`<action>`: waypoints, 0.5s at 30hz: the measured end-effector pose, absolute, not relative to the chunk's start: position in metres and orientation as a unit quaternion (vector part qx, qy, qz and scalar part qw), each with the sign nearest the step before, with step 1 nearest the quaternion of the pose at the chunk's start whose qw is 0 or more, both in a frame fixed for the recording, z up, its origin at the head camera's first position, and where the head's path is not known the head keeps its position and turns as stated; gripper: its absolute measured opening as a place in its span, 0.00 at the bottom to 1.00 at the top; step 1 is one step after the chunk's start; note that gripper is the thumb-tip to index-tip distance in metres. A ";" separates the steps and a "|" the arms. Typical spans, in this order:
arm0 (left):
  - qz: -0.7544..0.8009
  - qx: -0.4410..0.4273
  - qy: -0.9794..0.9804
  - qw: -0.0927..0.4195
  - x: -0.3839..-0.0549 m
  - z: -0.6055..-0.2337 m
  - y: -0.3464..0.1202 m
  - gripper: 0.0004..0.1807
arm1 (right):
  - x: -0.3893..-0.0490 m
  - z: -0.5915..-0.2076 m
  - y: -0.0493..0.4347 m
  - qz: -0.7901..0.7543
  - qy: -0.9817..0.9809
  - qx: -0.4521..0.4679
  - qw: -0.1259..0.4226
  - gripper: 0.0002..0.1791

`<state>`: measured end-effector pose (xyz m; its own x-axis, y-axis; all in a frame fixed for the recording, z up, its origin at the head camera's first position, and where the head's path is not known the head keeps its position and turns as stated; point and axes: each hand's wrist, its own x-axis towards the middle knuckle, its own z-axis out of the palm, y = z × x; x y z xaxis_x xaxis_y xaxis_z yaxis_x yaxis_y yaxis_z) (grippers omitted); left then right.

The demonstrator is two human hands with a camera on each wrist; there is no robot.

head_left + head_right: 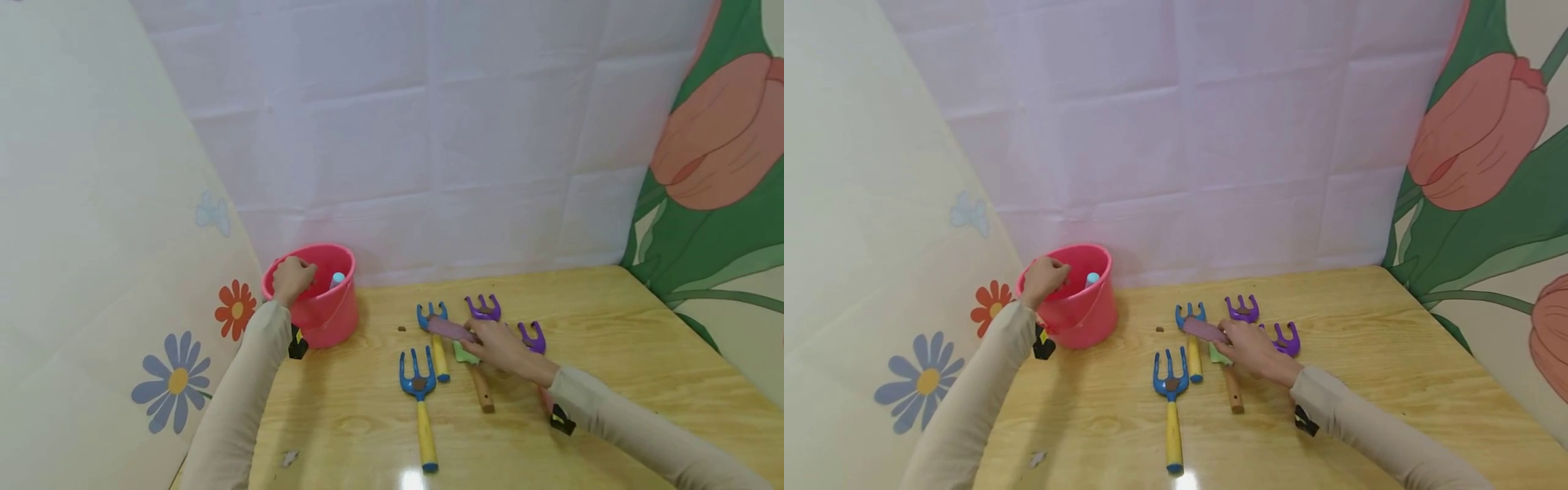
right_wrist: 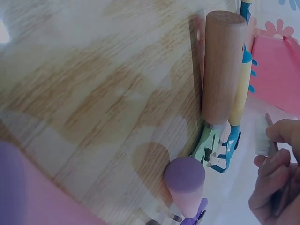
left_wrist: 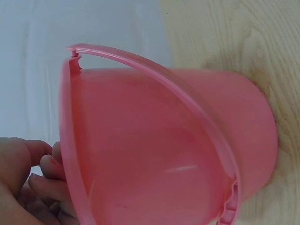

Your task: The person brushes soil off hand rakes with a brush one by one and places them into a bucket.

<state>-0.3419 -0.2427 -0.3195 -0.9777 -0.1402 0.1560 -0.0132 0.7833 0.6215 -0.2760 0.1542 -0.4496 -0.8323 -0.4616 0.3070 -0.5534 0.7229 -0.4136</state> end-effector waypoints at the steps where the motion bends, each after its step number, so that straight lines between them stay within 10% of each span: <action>1: -0.326 0.038 -0.939 0.098 -0.343 -0.320 -0.243 0.20 | -0.276 -0.450 0.154 0.251 -0.924 0.275 0.091 0.13; 15: -0.324 0.031 -0.941 0.092 -0.345 -0.323 -0.250 0.23 | -0.278 -0.451 0.150 0.253 -0.927 0.266 0.080 0.14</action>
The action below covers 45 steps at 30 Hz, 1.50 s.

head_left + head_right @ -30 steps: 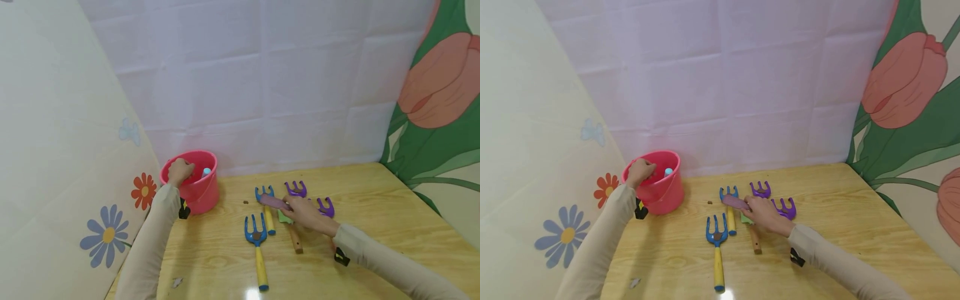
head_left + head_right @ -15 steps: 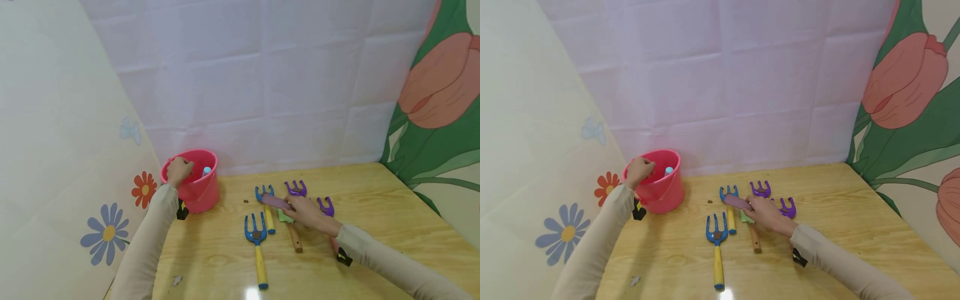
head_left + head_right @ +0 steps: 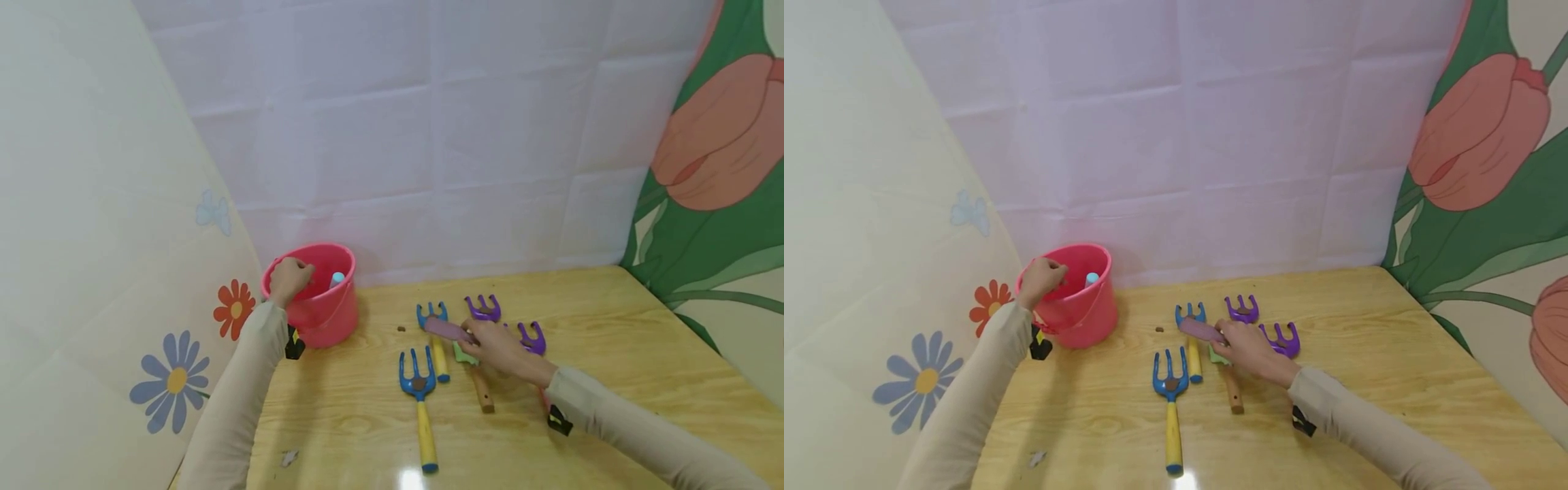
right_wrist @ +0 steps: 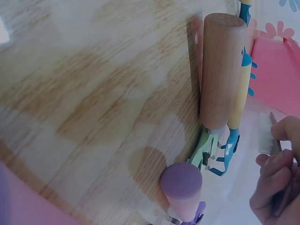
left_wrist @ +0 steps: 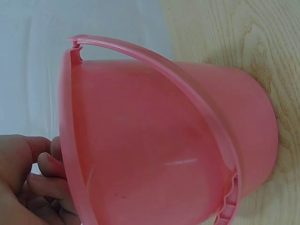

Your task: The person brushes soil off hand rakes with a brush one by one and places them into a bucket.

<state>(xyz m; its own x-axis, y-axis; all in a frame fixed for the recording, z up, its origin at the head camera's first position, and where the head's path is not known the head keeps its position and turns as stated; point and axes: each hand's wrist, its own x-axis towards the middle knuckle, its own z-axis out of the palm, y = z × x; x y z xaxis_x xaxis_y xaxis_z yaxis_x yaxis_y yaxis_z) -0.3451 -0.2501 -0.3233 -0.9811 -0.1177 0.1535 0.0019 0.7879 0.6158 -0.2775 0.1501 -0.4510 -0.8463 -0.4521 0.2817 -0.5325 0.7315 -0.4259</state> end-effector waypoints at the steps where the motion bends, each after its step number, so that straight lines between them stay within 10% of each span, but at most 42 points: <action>1: -0.324 0.031 -0.941 0.092 -0.345 -0.323 -0.251 0.23 | -0.277 -0.451 0.150 0.254 -0.926 0.267 0.081 0.14; 45: -0.328 -0.041 -0.931 0.155 -0.324 -0.314 -0.232 0.17 | -0.276 -0.450 0.157 0.228 -0.927 0.278 0.107 0.15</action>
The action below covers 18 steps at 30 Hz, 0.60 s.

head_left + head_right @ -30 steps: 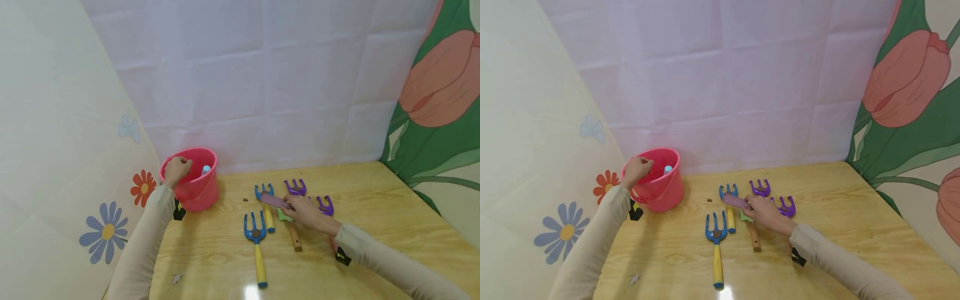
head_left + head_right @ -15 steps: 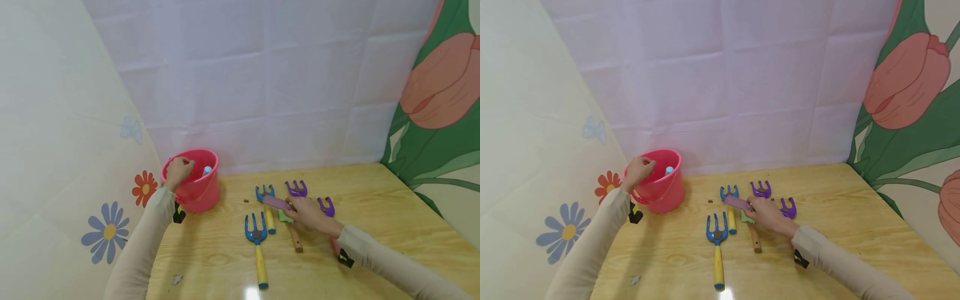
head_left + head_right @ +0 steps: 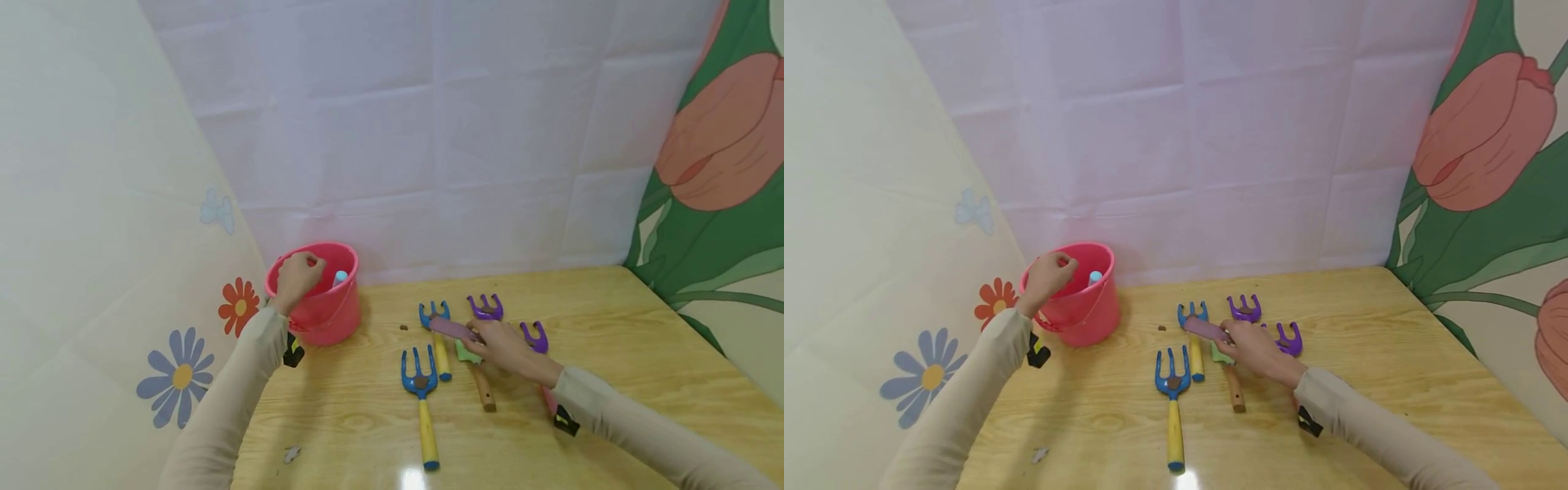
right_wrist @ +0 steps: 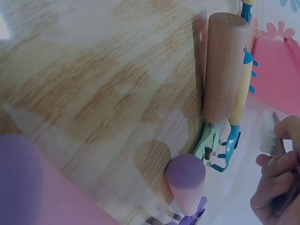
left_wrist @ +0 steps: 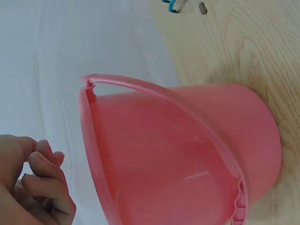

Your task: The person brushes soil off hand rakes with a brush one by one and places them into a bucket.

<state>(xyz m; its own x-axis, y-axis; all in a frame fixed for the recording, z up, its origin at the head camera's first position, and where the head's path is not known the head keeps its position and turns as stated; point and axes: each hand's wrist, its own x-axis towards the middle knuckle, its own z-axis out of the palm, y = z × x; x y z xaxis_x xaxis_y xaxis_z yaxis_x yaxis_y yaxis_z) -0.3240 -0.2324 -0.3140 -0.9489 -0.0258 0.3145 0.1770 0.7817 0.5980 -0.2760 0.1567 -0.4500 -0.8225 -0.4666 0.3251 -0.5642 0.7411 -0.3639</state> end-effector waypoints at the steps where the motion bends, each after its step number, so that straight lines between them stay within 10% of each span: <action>1: -0.326 -0.046 -0.931 0.158 -0.323 -0.314 -0.232 0.17 | -0.276 -0.450 0.157 0.231 -0.926 0.279 0.107 0.14; 18: -0.316 -0.099 -0.930 0.164 -0.305 -0.312 -0.212 0.12 | -0.275 -0.451 0.158 0.224 -0.928 0.274 0.114 0.14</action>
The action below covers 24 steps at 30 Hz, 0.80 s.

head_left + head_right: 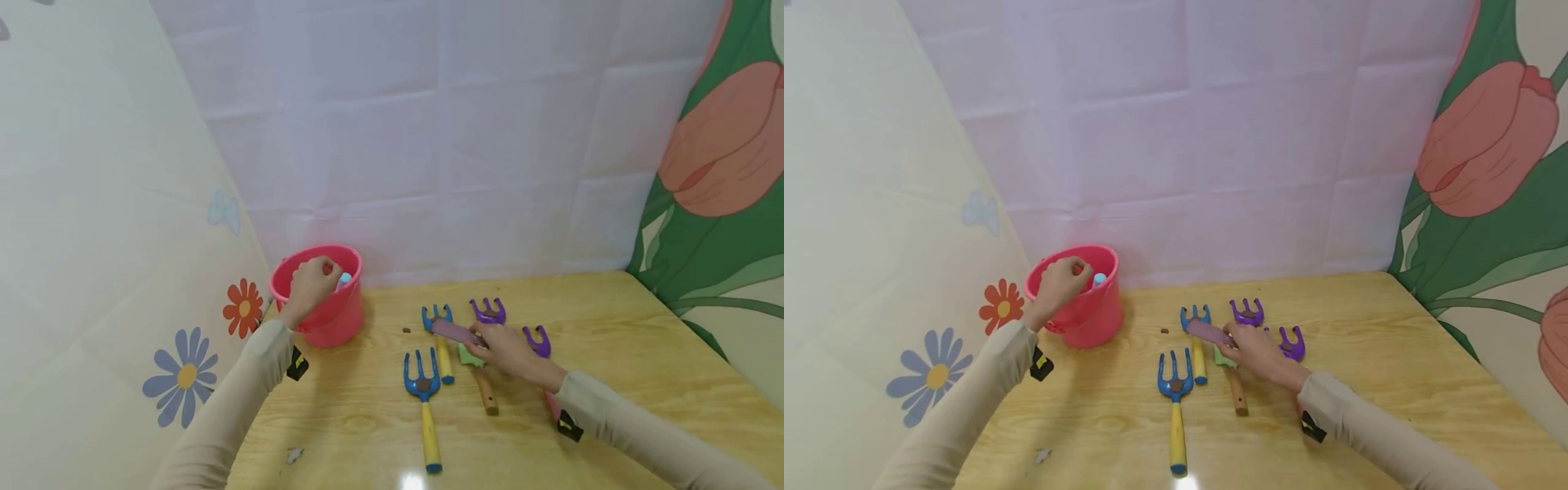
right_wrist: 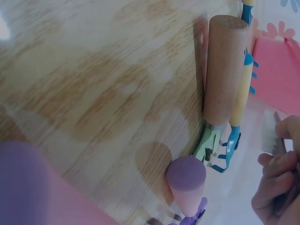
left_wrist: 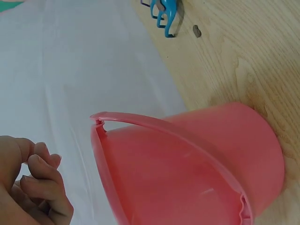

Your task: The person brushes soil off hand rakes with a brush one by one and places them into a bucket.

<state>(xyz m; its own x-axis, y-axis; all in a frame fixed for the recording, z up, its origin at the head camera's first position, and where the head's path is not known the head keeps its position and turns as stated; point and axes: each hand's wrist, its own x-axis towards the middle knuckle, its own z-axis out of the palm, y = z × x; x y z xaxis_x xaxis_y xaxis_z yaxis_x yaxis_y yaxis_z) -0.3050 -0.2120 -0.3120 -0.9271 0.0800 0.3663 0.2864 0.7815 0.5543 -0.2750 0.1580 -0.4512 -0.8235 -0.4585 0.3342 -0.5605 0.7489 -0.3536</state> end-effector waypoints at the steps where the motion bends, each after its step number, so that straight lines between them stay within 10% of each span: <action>1: -0.316 -0.099 -0.930 0.160 -0.304 -0.313 -0.211 0.11 | -0.274 -0.452 0.158 0.224 -0.928 0.273 0.114 0.14; 24: -0.268 -0.169 -0.927 0.200 -0.288 -0.346 -0.187 0.08 | -0.270 -0.451 0.160 0.248 -0.924 0.272 0.107 0.10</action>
<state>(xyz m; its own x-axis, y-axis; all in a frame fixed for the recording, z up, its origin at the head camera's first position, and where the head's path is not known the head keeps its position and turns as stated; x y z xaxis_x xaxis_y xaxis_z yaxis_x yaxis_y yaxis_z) -0.2884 -0.1871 -0.3460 -0.8630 0.2059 0.4614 0.4206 0.7988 0.4302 -0.2705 0.1604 -0.4510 -0.8294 -0.4496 0.3316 -0.5552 0.7295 -0.3995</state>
